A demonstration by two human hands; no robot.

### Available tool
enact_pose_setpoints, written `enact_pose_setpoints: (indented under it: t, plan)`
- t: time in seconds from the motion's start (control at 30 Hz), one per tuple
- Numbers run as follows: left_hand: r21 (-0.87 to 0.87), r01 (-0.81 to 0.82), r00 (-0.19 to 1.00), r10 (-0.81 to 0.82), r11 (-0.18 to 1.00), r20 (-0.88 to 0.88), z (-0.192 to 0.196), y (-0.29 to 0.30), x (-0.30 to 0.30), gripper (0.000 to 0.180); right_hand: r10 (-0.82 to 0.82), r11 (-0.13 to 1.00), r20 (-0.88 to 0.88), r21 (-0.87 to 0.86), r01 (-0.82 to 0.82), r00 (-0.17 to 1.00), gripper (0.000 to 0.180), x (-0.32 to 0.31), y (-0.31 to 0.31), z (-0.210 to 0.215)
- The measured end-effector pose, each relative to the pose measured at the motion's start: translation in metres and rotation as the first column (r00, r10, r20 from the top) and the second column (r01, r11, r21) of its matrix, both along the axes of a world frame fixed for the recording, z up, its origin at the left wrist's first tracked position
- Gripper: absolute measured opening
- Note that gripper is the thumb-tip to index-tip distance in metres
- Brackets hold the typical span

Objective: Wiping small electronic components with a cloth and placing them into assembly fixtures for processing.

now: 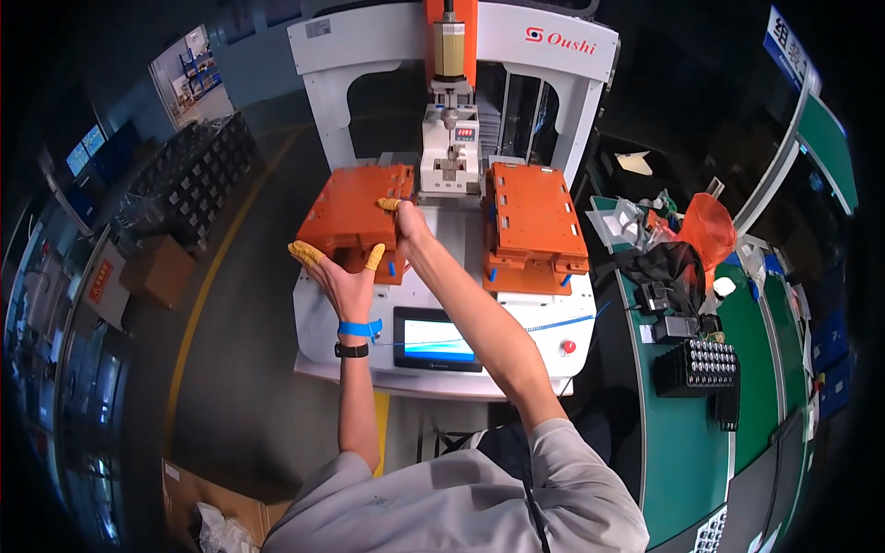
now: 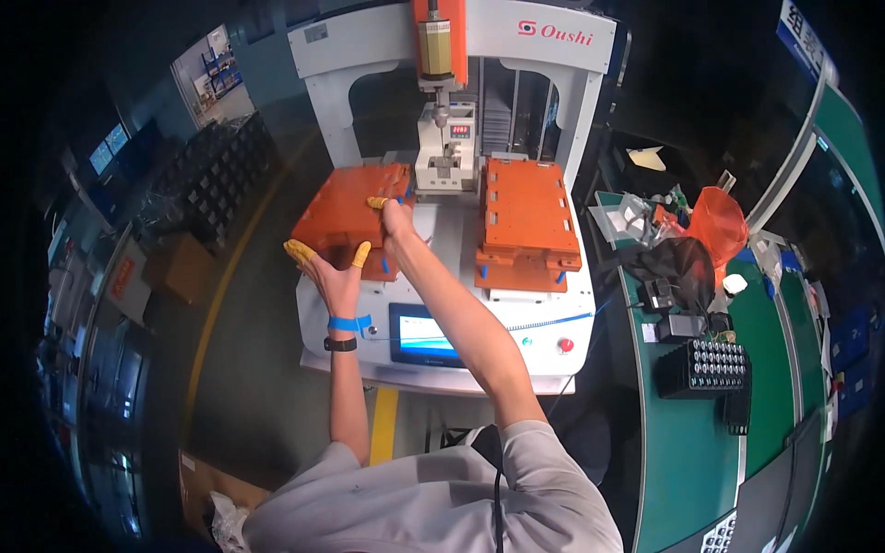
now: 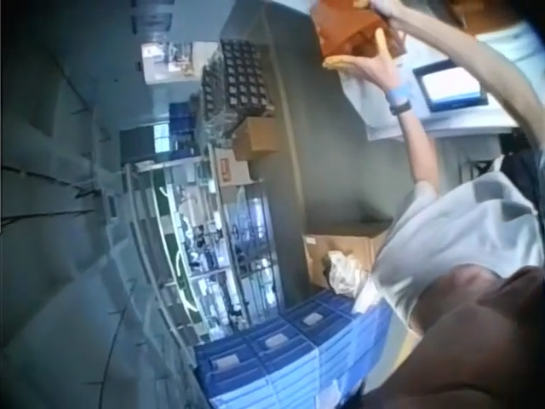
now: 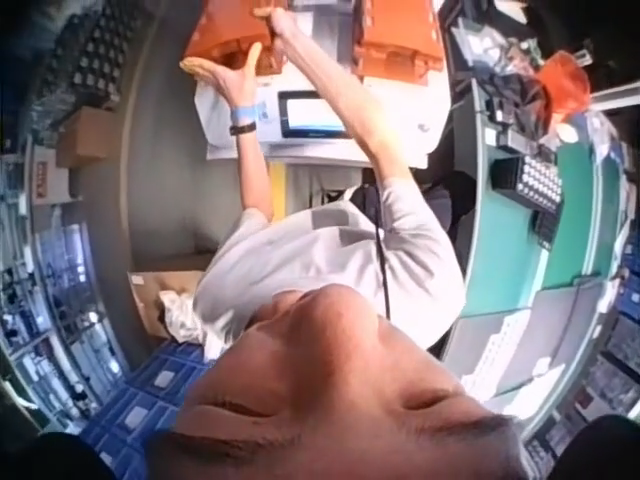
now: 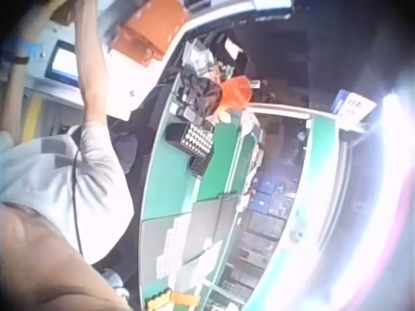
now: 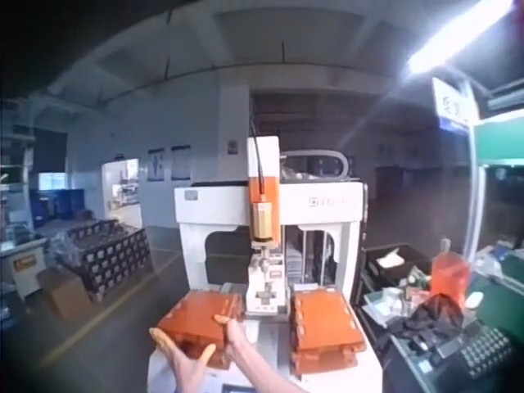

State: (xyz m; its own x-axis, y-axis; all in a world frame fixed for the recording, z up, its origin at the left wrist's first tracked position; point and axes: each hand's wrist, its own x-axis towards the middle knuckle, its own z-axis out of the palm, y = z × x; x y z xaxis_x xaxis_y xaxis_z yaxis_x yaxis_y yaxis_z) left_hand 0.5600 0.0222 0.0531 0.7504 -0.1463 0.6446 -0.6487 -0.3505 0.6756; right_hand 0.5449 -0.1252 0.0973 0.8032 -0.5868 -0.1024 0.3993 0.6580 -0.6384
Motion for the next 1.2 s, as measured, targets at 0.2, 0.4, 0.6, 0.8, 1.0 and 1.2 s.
enact_pose_setpoints:
  t: [0.2,0.4,0.6,0.8,1.0,1.2]
  plan:
    - [0.116,-0.119,0.992,0.123,0.986,-0.029,0.007,-0.021,0.005,0.131,0.012,1.0,-0.014,0.012,-0.012,1.0,0.035,0.025,-0.028,-0.016]
    - [0.113,-0.107,0.994,0.109,0.988,-0.013,0.01,-0.017,0.014,0.13,0.033,0.998,-0.033,0.045,-0.032,0.999,0.036,0.021,-0.021,-0.008]
    - [0.177,-0.088,0.994,0.098,0.98,-0.051,-0.002,-0.011,0.038,0.129,-0.015,1.0,-0.09,0.021,0.017,0.996,0.034,0.036,-0.02,-0.006]
    - [0.202,-0.092,0.991,0.108,0.975,-0.074,0.004,-0.023,0.036,0.129,-0.059,0.995,-0.071,-0.08,0.053,0.996,0.024,0.029,-0.03,-0.006]
    - [0.338,-0.092,0.974,0.155,0.937,-0.165,-0.013,-0.003,0.041,0.133,-0.185,0.89,-0.198,-0.449,0.078,0.963,0.039,-0.013,0.016,0.006]
    - [-0.023,-0.069,0.989,0.065,0.997,-0.129,-0.046,-0.009,-0.009,0.105,-0.318,0.249,-0.143,-0.966,-0.063,0.937,0.061,-0.153,0.008,0.047]
